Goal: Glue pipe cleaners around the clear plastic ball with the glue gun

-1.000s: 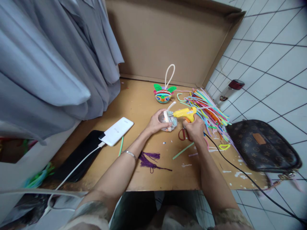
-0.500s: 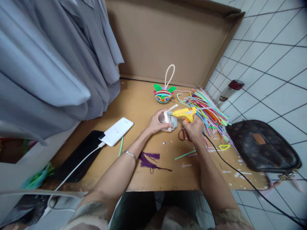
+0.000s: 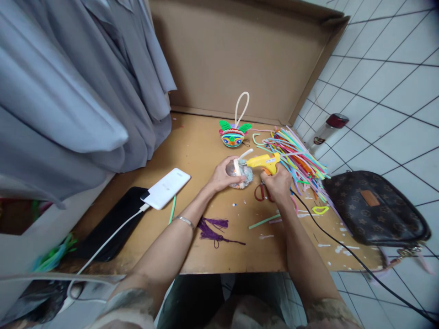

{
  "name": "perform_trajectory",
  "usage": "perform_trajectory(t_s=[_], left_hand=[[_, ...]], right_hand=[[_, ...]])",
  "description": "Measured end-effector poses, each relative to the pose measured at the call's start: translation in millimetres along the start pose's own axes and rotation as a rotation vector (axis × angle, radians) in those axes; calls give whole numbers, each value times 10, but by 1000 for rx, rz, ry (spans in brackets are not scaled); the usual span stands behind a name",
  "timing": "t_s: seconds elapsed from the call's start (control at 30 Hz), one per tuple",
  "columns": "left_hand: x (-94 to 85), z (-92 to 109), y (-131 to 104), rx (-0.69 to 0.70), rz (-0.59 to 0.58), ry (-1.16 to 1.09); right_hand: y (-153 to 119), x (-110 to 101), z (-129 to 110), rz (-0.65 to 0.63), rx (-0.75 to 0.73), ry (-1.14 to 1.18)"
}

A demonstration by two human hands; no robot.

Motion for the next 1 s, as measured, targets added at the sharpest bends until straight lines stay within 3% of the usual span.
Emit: perform_trajectory(t_s=[0.43,0.63,0.9,1.0], left_hand=[[12,1,-2,-4,-17,-29],[-32,37,17,78,52,52],[-28,73,14,127,64,89],[-37,81,9,122,69,99]], right_hand=[[22,18,40,-12,-1,16],[125,99,307,66,120,29],[96,351,394,-220,76,-256],[50,374,350,-247,39,-351]])
Point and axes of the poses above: each hand's wrist, its own y-axis towards the middle knuckle, its own x-axis out of the palm, z = x × y, the point moved 6 cm from there along y, towards the middle knuckle, and after that the axes turned 4 degrees about z, right-handed, at the moved point
